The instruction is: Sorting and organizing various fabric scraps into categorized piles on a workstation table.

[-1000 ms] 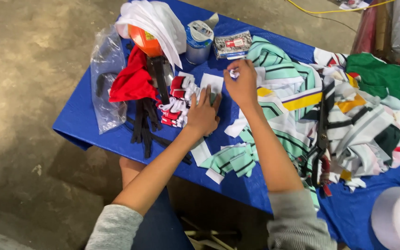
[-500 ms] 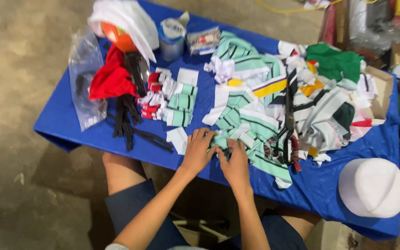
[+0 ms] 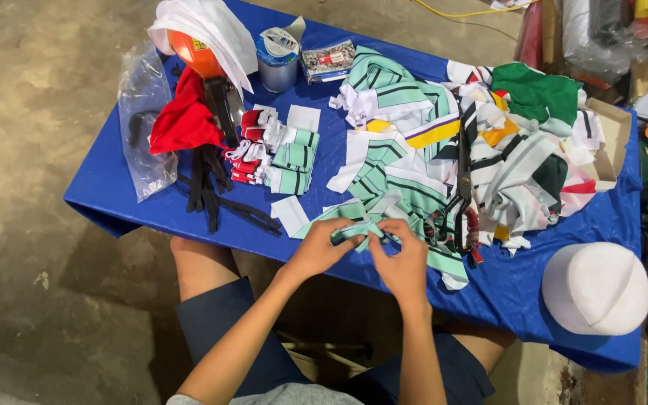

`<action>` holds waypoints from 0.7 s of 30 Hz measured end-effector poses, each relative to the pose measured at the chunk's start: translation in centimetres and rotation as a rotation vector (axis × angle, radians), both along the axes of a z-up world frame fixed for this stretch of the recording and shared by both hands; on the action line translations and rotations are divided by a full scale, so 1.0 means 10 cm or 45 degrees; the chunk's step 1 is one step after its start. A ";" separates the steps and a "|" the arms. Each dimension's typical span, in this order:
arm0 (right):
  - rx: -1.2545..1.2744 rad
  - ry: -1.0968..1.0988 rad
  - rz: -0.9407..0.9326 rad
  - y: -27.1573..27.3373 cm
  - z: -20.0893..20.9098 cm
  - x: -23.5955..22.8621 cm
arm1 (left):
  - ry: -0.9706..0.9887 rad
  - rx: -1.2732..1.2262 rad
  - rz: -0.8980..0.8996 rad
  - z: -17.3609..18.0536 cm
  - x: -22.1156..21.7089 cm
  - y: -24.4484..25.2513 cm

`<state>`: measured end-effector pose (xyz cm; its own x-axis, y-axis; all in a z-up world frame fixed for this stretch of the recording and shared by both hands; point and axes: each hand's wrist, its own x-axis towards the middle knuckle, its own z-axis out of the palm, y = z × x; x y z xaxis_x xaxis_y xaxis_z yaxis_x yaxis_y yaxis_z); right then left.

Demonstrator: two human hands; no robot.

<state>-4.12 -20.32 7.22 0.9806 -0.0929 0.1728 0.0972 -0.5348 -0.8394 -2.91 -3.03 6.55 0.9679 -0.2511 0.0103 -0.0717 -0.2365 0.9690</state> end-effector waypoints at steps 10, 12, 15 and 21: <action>0.423 0.166 -0.078 -0.11 0.30 -0.05 | 0.249 -0.139 0.269 0.01 -0.33 -0.05; 0.259 0.088 -0.225 -0.11 0.28 -0.04 | 0.054 0.169 0.538 0.18 -0.38 -0.05; 0.275 0.016 -0.121 0.03 0.32 -0.14 | 0.370 -0.312 0.373 0.17 -0.50 -0.15; -0.054 -0.090 0.511 0.28 0.49 -0.51 | 0.955 -1.113 0.407 0.32 -0.55 -0.18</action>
